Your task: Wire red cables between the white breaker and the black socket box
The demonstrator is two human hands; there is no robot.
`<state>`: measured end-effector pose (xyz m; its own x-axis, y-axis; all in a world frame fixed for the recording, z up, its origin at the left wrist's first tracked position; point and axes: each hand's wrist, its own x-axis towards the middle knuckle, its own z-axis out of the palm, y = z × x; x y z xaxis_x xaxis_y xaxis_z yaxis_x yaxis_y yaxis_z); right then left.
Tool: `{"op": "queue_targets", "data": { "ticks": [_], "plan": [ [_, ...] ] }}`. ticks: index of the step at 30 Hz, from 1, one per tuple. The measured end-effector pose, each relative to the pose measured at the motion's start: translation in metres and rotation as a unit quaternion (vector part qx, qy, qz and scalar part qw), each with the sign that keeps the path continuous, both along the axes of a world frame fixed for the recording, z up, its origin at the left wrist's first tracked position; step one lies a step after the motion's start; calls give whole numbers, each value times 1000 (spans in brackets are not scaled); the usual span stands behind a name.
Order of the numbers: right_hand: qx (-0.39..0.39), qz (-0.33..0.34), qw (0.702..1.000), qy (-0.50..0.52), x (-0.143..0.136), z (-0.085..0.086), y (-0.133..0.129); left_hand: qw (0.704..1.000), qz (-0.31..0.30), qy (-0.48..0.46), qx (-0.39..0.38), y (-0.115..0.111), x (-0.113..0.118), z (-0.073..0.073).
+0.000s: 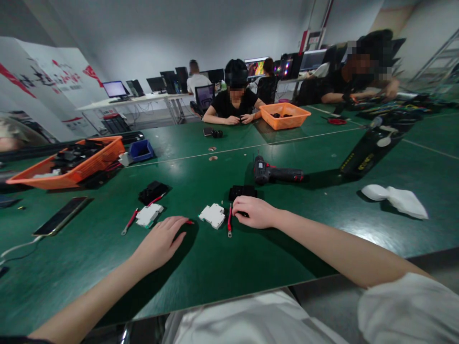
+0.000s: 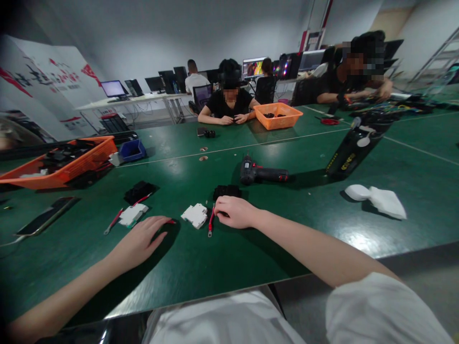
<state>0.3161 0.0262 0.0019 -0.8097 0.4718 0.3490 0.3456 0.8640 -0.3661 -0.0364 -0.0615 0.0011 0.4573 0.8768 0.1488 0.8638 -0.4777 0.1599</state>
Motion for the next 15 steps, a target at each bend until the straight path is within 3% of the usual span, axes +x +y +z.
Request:
{"op": "queue_targets", "data": {
  "ticks": [4, 7, 9, 11, 15],
  "plan": [
    [-12, -4, 1000, 5, 0, 2, -1, 1000, 26, 14, -3, -29, -40, 4],
    [-13, -6, 1000, 8, -1, 4, -2, 1000, 5, 13, 13, -44, -39, 14],
    [-11, -11, 1000, 11, -2, 5, -2, 998, -50, 18, 45, -48, -20, 24],
    [-9, -17, 1000, 18, -3, 4, -2, 986, -141, 34, 87, -46, 9, 34],
    [-2, -18, 1000, 23, -2, 2, -1, 917, -346, 79, 182, -27, 82, 42]
  ]
}}
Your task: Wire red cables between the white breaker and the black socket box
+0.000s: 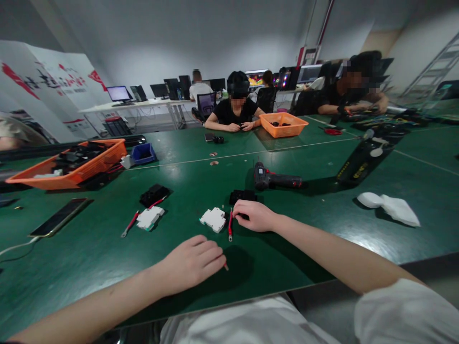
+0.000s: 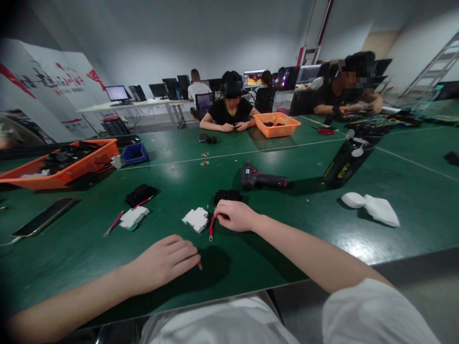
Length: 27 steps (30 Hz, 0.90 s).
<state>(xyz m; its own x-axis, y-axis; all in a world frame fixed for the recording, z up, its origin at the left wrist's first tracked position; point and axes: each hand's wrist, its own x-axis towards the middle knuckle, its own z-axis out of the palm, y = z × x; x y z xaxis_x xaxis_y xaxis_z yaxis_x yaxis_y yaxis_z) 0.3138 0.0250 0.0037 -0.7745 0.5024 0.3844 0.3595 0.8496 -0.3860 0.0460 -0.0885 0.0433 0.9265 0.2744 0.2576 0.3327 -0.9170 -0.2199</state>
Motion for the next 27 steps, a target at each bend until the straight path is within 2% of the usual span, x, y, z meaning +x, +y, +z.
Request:
{"op": "queue_targets", "data": {
  "ticks": [2, 4, 6, 8, 11, 12, 13, 15, 17, 20, 22, 23, 25, 27],
  "plan": [
    [5, 2, 1000, -2, 0, 0, 0, 997, -68, 13, 37, 12, 32, -4],
    [10, 5, 1000, -5, 1, 0, -1, 995, -88, 22, 44, 22, 54, -12],
    [14, 9, 1000, -7, 1, 1, -2, 996, -82, 17, 36, 29, 62, -18],
    [15, 12, 1000, -8, 1, 2, -4, 997, -63, 3, 35, 34, 54, -21],
    [10, 11, 1000, -7, 2, 2, -4, 999, 3, -13, 35, 45, 16, -17],
    [6, 10, 1000, -7, 2, 2, -4, 998, 54, -15, 28, 51, -2, -15],
    [2, 9, 1000, -7, 2, 2, -4, 991, 131, -25, 23, 60, -21, -13],
    [-7, 9, 1000, -7, 2, 2, -4, 954, 297, -42, 10, 80, -60, -13],
    [-14, 9, 1000, -7, 1, 2, -3, 900, 431, -56, 0, 102, -96, -18],
    [-20, 7, 1000, -7, 2, 2, -3, 832, 550, -66, -6, 131, -136, -32],
    [-22, 6, 1000, -8, 2, 3, -3, 800, 592, -89, -44, 142, -153, -42],
    [-23, 6, 1000, -10, 2, 3, -3, 795, 594, -99, -70, 144, -160, -46],
    [-25, 6, 1000, -15, 2, 4, -4, 807, 570, -121, -102, 142, -172, -52],
    [-27, 8, 999, -19, 2, 5, -4, 830, 529, -136, -111, 131, -184, -54]
  ]
}}
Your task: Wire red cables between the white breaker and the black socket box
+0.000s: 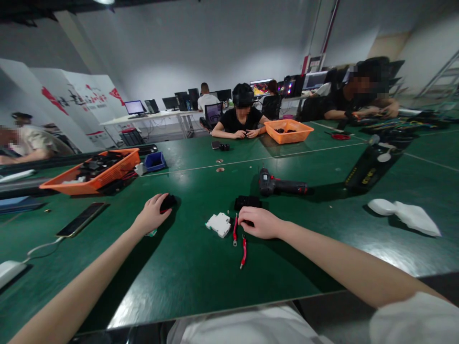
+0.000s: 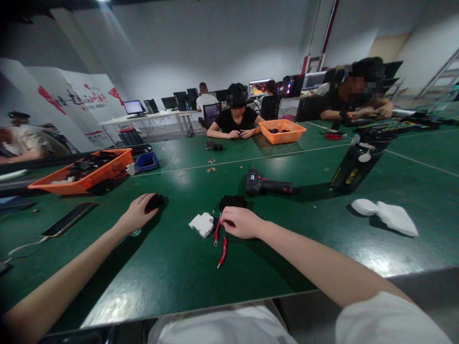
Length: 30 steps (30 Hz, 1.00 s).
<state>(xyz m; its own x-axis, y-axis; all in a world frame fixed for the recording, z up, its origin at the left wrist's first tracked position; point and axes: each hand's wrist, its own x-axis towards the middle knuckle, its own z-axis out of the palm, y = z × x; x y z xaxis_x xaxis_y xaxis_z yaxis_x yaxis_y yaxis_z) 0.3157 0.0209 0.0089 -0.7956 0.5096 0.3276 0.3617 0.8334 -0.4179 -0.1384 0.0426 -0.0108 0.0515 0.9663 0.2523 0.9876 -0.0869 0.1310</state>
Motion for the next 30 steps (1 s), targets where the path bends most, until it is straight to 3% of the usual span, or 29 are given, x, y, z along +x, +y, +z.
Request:
{"op": "queue_targets", "data": {
  "ticks": [7, 13, 22, 27, 30],
  "plan": [
    [-13, 9, 1000, 0, 1, -3, 2, 994, -84, -53, -33, -69, -42, 14],
    [-9, 7, 1000, -5, 0, -4, 3, 992, -48, -79, -80, -103, -68, 23],
    [-16, 4, 1000, -12, -1, 0, 1, 995, -30, -61, -75, -105, -72, 25],
    [-20, -4, 1000, -16, -2, 2, 0, 996, 5, 56, -63, -91, -68, 21],
    [-17, -4, 1000, -16, -2, 2, 0, 989, -3, 147, -19, -78, -47, 24]
  ]
}}
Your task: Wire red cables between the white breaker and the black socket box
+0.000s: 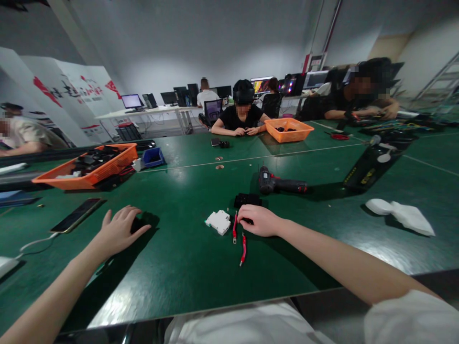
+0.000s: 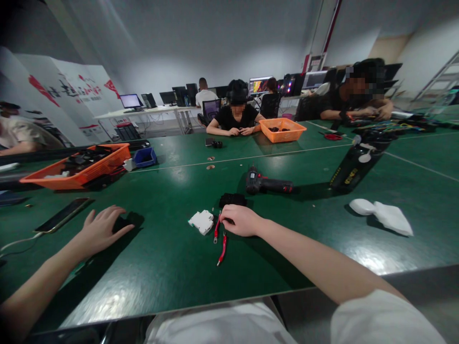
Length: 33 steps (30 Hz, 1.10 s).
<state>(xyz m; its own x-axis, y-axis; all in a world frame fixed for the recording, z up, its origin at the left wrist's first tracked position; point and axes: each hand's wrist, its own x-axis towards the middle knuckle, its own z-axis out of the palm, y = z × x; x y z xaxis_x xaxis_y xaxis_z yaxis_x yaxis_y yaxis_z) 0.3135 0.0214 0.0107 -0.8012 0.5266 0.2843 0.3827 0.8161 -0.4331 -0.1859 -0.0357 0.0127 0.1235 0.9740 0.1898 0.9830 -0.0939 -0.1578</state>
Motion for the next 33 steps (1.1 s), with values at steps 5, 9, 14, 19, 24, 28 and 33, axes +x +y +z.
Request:
{"op": "queue_targets", "data": {
  "ticks": [5, 9, 14, 19, 24, 28, 33],
  "plan": [
    [2, -3, 1000, 0, 0, -2, 0, 981, -186, 5, 50, 21, 90, 15],
    [19, 2, 1000, 11, 0, -5, 1, 944, -321, -62, 36, 30, 180, 14],
    [35, 10, 999, 13, -1, -7, 2, 892, -434, -121, 34, 27, 221, -7],
    [39, 21, 999, 8, 0, -6, 3, 900, -402, -167, 4, 29, 200, -10],
    [114, 10, 993, 13, -1, -4, 0, 898, -394, -184, -68, 36, 197, -7],
    [194, -107, 974, 43, -1, 1, 0, 891, -404, -183, -99, 38, 201, -7],
    [176, -229, 957, -3, 6, 8, 7, 897, -385, -190, -108, 36, 203, -3]
  ]
}}
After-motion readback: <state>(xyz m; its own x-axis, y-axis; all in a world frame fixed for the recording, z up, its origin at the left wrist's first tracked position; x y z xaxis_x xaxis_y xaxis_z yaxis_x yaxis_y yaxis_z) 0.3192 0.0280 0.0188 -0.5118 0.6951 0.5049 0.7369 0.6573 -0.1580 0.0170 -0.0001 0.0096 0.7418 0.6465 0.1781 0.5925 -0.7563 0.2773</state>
